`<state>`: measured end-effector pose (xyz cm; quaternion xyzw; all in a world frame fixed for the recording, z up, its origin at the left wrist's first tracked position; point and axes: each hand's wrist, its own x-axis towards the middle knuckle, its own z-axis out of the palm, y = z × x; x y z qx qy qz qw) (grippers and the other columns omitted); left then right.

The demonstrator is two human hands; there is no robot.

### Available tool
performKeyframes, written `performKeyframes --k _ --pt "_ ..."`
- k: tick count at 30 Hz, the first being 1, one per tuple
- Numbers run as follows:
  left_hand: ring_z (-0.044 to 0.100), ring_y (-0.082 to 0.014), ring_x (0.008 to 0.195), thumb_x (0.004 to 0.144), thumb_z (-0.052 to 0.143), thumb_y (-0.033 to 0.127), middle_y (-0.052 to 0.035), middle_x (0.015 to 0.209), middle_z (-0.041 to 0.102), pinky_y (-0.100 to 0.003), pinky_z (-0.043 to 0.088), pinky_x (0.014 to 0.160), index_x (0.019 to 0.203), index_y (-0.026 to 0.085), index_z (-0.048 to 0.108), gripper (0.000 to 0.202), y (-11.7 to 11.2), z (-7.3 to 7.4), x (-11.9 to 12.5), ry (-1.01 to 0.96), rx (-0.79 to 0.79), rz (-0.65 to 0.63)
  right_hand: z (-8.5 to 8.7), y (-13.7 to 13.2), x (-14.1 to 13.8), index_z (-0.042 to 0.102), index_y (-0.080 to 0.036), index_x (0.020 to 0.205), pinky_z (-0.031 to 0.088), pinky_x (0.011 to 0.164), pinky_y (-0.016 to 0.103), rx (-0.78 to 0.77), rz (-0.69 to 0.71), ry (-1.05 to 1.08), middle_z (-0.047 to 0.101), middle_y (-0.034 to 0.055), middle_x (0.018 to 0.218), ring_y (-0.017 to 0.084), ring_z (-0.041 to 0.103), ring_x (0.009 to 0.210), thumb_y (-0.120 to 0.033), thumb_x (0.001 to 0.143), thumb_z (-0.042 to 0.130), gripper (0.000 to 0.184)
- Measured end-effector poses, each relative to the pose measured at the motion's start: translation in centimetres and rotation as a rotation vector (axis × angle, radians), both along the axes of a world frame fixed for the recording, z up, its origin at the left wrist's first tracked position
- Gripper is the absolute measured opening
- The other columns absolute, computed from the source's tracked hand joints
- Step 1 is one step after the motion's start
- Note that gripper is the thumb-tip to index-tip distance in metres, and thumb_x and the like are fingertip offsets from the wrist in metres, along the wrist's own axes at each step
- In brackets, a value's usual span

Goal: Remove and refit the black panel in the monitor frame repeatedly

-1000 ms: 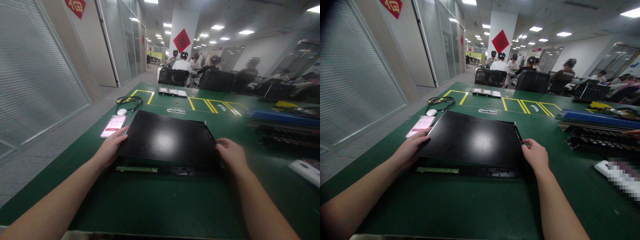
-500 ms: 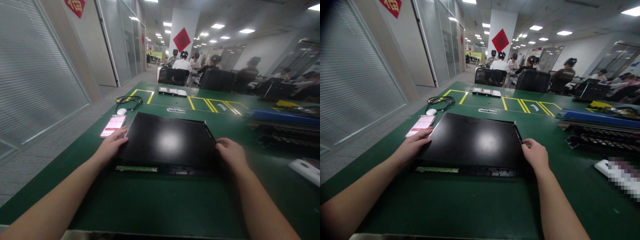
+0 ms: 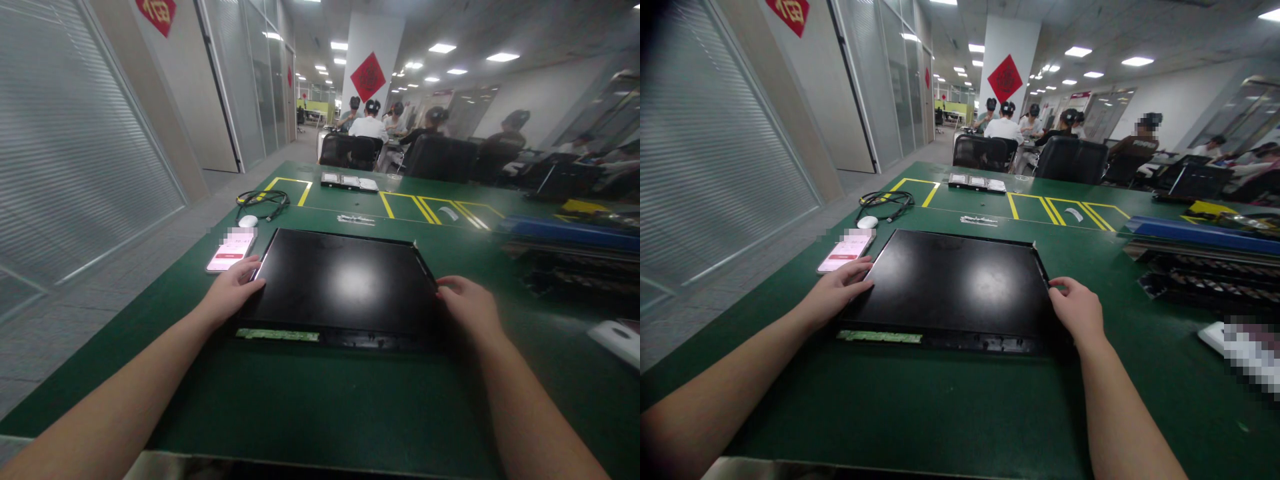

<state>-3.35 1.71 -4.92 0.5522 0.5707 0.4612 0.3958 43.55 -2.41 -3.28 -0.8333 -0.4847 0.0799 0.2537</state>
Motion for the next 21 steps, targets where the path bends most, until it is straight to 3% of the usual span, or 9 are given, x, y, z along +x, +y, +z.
performKeyframes --k 11,21 --pt "0.045 -0.0394 0.145 0.055 0.082 0.044 -0.0162 0.157 0.05 -0.049 0.033 0.121 0.098 0.019 0.075 0.05 0.1 -0.12 0.05 0.054 -0.024 -0.023 0.27 -0.01 -0.31 0.08 -0.025 0.101 0.044 0.067 0.032 -0.01 0.002 -0.008 0.076 0.005 0.087 0.022 0.065 0.078 -0.034 0.077 0.06 0.032" --pt "0.049 -0.0396 0.142 0.065 0.075 0.052 -0.0192 0.156 0.051 -0.048 0.04 0.117 0.108 0.015 0.076 0.057 0.28 -0.49 -0.54 0.318 0.034 -0.068 0.64 -0.06 -0.35 0.08 -0.025 0.097 0.045 0.07 0.034 -0.022 -0.009 0.022 0.077 0.0048 0.088 0.025 0.067 0.083 -0.033 0.076 0.06 0.03"
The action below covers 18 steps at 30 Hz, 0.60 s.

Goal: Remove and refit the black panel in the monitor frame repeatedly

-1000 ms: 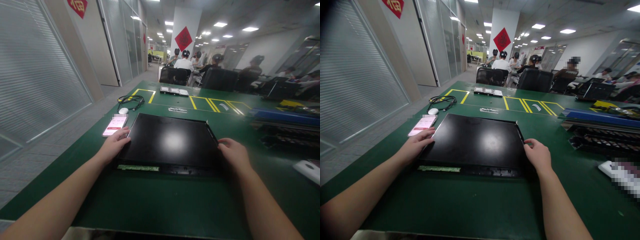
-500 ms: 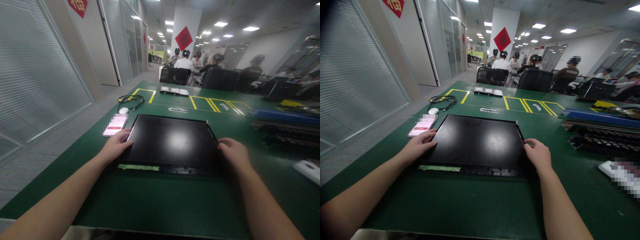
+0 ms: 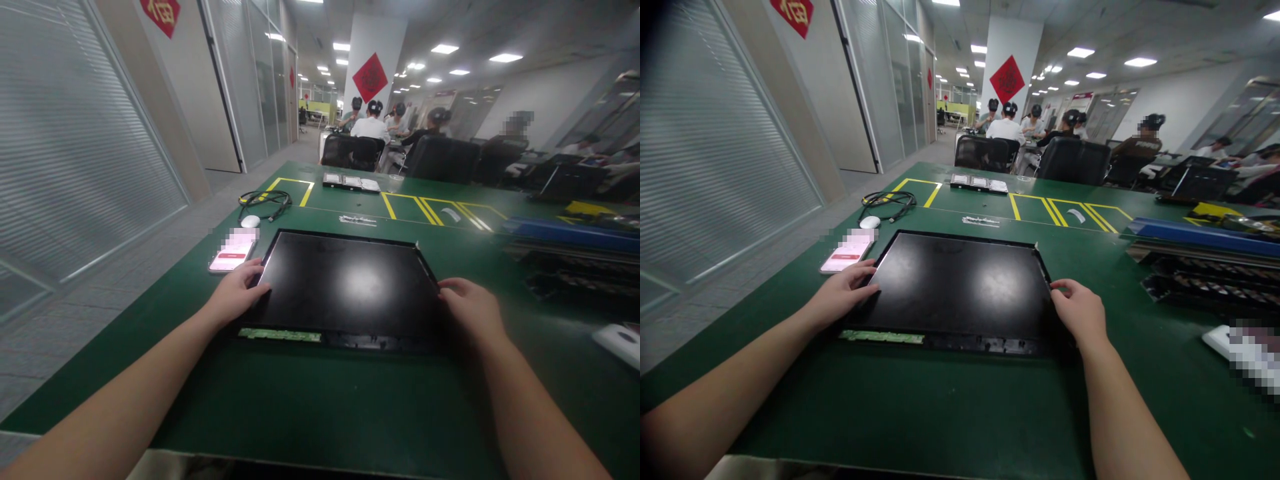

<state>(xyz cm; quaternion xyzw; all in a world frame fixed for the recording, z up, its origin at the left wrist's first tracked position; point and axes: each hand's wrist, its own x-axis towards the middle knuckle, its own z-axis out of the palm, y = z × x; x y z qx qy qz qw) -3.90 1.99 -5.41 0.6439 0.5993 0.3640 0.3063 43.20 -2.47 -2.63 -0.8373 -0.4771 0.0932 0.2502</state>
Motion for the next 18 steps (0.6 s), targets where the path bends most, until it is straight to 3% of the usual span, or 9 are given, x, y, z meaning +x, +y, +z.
performKeyframes --k 13,18 --pt "0.054 -0.0415 0.137 0.073 0.067 0.056 -0.0176 0.152 0.056 -0.053 0.044 0.112 0.111 0.017 0.075 0.055 -0.2 0.5 0.1 0.237 0.048 -0.007 -0.2 0.0 0.0 0.079 -0.025 0.095 0.045 0.07 0.035 0.017 0.018 -0.021 0.076 0.0052 0.087 0.025 0.067 0.082 -0.034 0.076 0.059 0.029" --pt "0.048 -0.0394 0.142 0.081 0.06 0.057 -0.0187 0.156 0.051 -0.053 0.038 0.117 0.129 0.015 0.069 0.065 -0.6 1.1 0.1 0.326 0.095 -0.073 -0.2 0.0 0.1 0.08 -0.026 0.094 0.045 0.069 0.035 0.022 0.025 -0.041 0.077 0.0056 0.086 0.026 0.067 0.082 -0.035 0.076 0.057 0.031"
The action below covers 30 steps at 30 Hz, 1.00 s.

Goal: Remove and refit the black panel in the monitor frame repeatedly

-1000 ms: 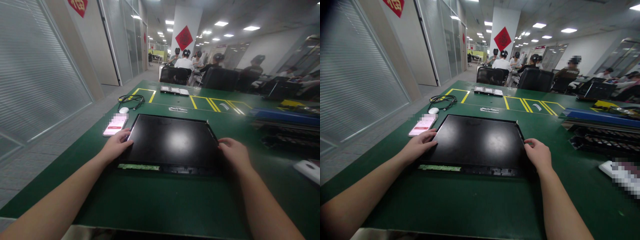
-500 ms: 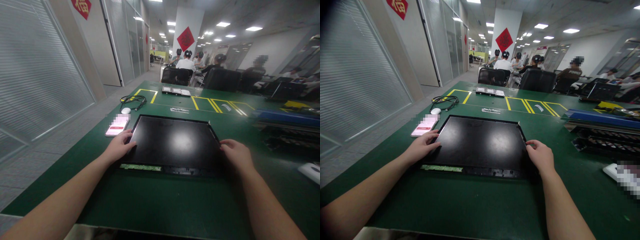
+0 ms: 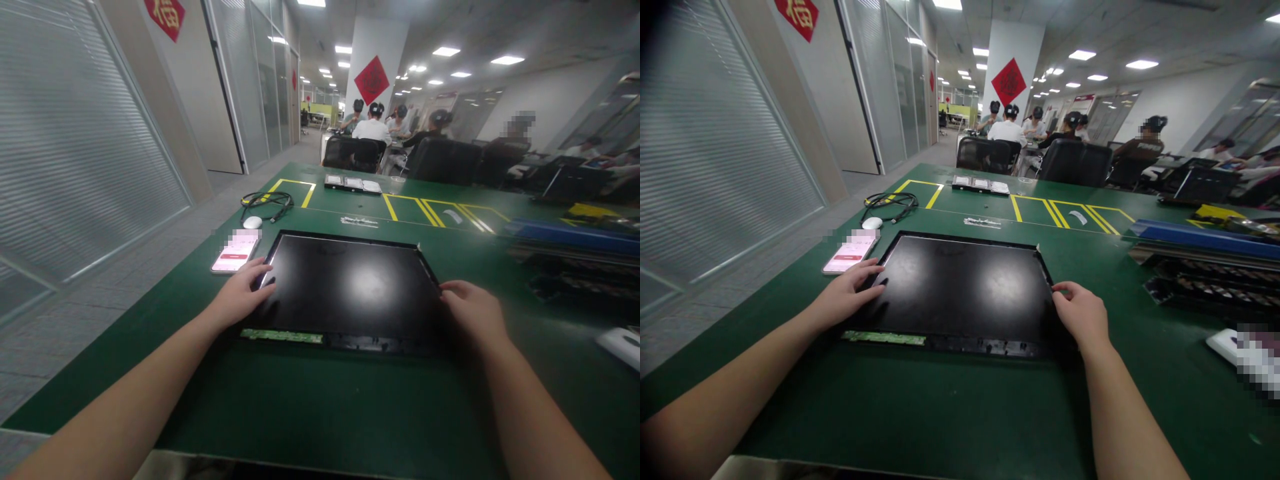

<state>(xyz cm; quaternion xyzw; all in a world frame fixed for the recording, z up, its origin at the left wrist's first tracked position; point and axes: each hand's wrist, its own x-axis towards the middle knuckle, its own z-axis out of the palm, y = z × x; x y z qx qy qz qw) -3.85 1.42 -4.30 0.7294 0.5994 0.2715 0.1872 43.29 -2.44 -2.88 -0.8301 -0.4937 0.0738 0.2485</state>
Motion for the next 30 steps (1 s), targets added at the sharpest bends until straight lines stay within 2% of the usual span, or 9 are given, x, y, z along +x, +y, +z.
performKeyframes --k 3,6,11,20,25,30 --pt "0.045 -0.0383 0.144 0.083 0.061 0.059 -0.0184 0.158 0.049 -0.055 0.034 0.119 0.134 0.016 0.066 0.067 -0.4 1.0 -0.5 0.104 0.039 -0.122 0.1 0.0 -0.1 0.08 -0.026 0.093 0.045 0.069 0.035 -0.007 0.003 -0.005 0.077 0.0053 0.086 0.026 0.067 0.082 -0.035 0.076 0.056 0.031" --pt "0.05 -0.0364 0.141 0.082 0.066 0.058 -0.014 0.156 0.052 -0.053 0.038 0.117 0.133 0.022 0.068 0.062 -0.9 1.9 -1.1 0.165 0.005 -0.278 0.3 -0.1 -0.3 0.08 -0.026 0.092 0.045 0.069 0.035 -0.015 -0.011 -0.011 0.077 0.0055 0.087 0.026 0.067 0.082 -0.036 0.075 0.057 0.03" --pt "0.059 -0.0331 0.133 0.078 0.075 0.05 -0.0077 0.149 0.062 -0.048 0.046 0.112 0.126 0.03 0.072 0.052 -1.5 3.1 -1.5 0.16 -0.103 -0.418 0.5 -0.3 -0.4 0.08 -0.026 0.092 0.046 0.071 0.036 -0.009 -0.009 0.014 0.077 0.0051 0.087 0.027 0.068 0.085 -0.036 0.076 0.058 0.028" --pt "0.065 -0.0327 0.124 0.071 0.081 0.04 -0.0054 0.139 0.069 -0.047 0.049 0.107 0.112 0.032 0.077 0.042 -2.0 4.5 -1.6 0.17 -0.134 -0.417 0.1 -0.2 -0.1 0.08 -0.026 0.091 0.047 0.074 0.036 0.01 -0.014 0.024 0.078 0.0054 0.089 0.027 0.068 0.087 -0.036 0.076 0.059 0.027" --pt "0.066 -0.033 0.123 0.072 0.08 0.04 -0.0063 0.139 0.069 -0.047 0.05 0.106 0.11 0.031 0.077 0.039 -2.1 4.6 -1.4 0.174 -0.152 -0.43 0.3 -0.2 -0.2 0.08 -0.025 0.094 0.046 0.075 0.037 -0.022 -0.022 0.015 0.078 0.0051 0.092 0.028 0.068 0.09 -0.037 0.077 0.059 0.029" --pt "0.064 -0.0334 0.126 0.073 0.081 0.04 -0.0069 0.142 0.067 -0.048 0.049 0.106 0.113 0.031 0.076 0.042 -2.0 4.3 -1.5 0.181 -0.149 -0.434 0.3 -0.3 -0.3 0.08 -0.025 0.092 0.046 0.07 0.036 0.003 -0.019 0.023 0.077 0.0059 0.089 0.026 0.068 0.084 -0.036 0.076 0.059 0.028"
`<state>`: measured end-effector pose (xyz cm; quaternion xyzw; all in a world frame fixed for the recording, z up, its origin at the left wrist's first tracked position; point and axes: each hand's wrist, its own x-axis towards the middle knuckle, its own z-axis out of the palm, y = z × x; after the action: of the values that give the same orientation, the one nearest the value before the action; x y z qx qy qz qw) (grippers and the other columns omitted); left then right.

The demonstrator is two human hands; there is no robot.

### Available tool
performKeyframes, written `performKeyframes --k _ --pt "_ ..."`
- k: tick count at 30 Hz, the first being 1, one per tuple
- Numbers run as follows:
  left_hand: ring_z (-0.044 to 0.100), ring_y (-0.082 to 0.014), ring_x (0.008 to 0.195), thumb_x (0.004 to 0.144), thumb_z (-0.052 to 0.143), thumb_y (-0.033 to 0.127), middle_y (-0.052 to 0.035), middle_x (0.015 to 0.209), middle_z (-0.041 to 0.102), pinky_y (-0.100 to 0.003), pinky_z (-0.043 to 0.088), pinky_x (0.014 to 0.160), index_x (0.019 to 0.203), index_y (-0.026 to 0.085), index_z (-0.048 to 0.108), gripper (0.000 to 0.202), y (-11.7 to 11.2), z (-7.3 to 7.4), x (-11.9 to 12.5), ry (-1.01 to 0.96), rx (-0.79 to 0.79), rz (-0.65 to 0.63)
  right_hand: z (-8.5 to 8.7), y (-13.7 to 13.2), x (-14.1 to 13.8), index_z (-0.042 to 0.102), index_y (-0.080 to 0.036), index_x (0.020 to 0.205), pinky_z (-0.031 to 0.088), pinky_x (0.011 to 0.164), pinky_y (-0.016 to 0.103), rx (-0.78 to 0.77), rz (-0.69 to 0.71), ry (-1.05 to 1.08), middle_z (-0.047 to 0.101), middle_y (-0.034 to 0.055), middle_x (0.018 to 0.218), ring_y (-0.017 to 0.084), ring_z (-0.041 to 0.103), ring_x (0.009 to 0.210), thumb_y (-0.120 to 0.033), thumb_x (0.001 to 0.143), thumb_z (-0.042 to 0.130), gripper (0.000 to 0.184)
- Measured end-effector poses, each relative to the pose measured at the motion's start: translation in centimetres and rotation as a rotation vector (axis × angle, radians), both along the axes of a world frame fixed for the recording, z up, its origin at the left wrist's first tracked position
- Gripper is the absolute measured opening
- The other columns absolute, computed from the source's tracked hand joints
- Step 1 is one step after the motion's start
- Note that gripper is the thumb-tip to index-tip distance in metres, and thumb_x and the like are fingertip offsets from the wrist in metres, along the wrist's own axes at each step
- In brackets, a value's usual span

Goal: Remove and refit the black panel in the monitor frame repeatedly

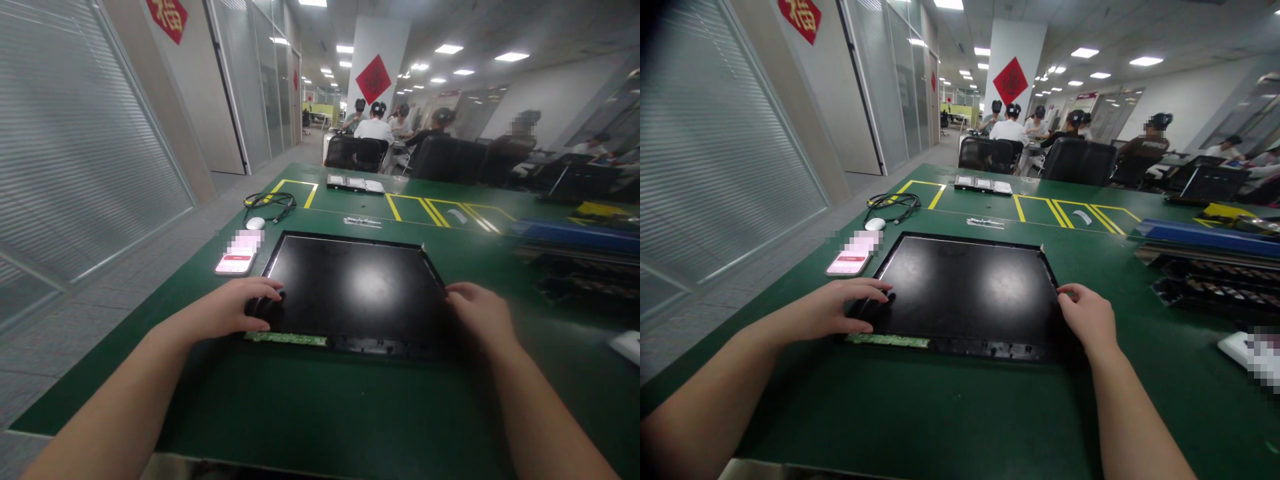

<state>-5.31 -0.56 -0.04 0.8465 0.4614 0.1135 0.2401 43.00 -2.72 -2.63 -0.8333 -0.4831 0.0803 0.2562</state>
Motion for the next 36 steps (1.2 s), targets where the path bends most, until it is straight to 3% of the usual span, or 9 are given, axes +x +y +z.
performKeyframes --k 12,19,25,36 --pt "0.065 -0.0303 0.125 0.076 0.077 0.035 -0.0049 0.141 0.068 -0.045 0.051 0.105 0.11 0.031 0.076 0.035 -0.2 0.2 -0.5 -0.04 -0.008 -0.035 -0.1 0.2 0.3 0.08 -0.026 0.087 0.047 0.07 0.036 0.003 0.003 0.002 0.077 0.0058 0.087 0.027 0.068 0.082 -0.036 0.074 0.061 0.025" --pt "0.065 -0.0357 0.123 0.07 0.081 0.039 -0.0065 0.138 0.069 -0.049 0.051 0.103 0.094 0.03 0.08 0.026 -0.2 0.8 -0.3 0.079 0.043 0.022 -0.1 0.1 0.3 0.079 -0.026 0.09 0.046 0.07 0.036 -0.01 0.001 -0.007 0.076 0.0055 0.088 0.026 0.067 0.081 -0.037 0.075 0.059 0.027" --pt "0.07 -0.0307 0.111 0.074 0.077 0.037 -0.0053 0.126 0.073 -0.042 0.054 0.097 0.11 0.031 0.078 0.037 -0.5 1.1 0.0 0.034 0.047 -0.024 -0.4 0.2 0.5 0.079 -0.026 0.088 0.045 0.068 0.036 0.015 0.013 -0.023 0.076 0.0053 0.084 0.026 0.067 0.078 -0.037 0.075 0.058 0.027" --pt "0.067 -0.0307 0.118 0.077 0.076 0.032 -0.005 0.135 0.069 -0.04 0.052 0.101 0.124 0.031 0.074 0.046 -0.3 0.8 0.0 0.046 0.062 -0.072 -0.1 0.2 0.3 0.079 -0.027 0.09 0.045 0.07 0.036 -0.022 -0.007 -0.005 0.077 0.005 0.088 0.027 0.067 0.083 -0.037 0.076 0.059 0.026"
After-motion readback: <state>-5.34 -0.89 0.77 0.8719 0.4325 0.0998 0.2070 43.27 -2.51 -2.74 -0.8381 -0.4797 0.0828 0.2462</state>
